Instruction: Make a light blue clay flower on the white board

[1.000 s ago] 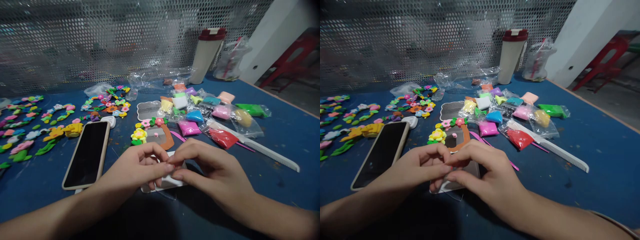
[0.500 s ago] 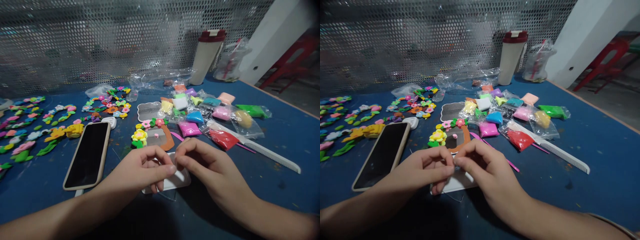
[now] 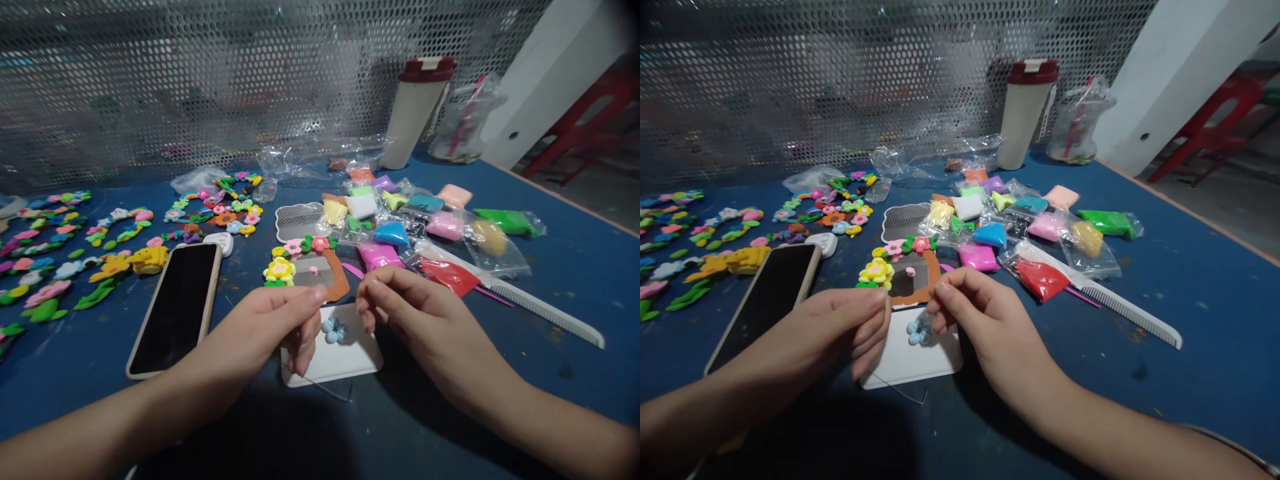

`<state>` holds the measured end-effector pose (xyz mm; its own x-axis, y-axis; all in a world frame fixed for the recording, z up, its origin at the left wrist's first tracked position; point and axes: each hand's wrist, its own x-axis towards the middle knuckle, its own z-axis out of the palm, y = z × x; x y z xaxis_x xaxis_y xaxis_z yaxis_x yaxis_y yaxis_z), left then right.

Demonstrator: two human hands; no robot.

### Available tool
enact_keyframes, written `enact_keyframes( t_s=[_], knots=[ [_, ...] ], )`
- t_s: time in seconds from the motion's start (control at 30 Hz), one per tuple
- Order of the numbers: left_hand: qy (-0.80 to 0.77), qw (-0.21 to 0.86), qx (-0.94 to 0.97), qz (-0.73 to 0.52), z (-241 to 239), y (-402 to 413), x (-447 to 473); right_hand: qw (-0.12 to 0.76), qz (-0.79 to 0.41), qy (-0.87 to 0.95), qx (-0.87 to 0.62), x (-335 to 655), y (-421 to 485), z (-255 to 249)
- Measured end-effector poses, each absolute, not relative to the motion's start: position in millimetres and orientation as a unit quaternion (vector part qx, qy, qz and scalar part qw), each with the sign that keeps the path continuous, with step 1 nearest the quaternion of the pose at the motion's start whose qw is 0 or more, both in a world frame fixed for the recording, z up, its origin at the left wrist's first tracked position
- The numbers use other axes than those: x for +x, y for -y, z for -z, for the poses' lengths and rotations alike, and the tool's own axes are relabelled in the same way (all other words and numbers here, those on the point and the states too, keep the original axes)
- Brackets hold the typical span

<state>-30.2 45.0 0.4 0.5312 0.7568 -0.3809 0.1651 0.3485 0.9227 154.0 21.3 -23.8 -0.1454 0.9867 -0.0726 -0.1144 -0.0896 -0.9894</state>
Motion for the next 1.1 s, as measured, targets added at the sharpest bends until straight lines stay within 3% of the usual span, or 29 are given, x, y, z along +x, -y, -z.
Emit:
enact_keyframes(
  t_s=[0.5, 0.77, 1.1],
  knots=[
    [-0.464, 0.628, 0.589, -0.209, -9.1, -52.1, -32.1, 0.447, -0.611, 0.475, -0.449, 159.7, -21.0, 23.4],
    [-0.382, 0.415, 0.816, -0.130, -8.7, -48.5, -32.6, 0.459, -0.728, 0.348, -0.371, 157.9, -23.7, 24.8],
    [-0.447, 0.443, 0.761, -0.155, -10.8, -49.9, -30.1, 0.461, -0.775, 0.275, -0.333, 159.3, -27.2, 26.3]
  ],
)
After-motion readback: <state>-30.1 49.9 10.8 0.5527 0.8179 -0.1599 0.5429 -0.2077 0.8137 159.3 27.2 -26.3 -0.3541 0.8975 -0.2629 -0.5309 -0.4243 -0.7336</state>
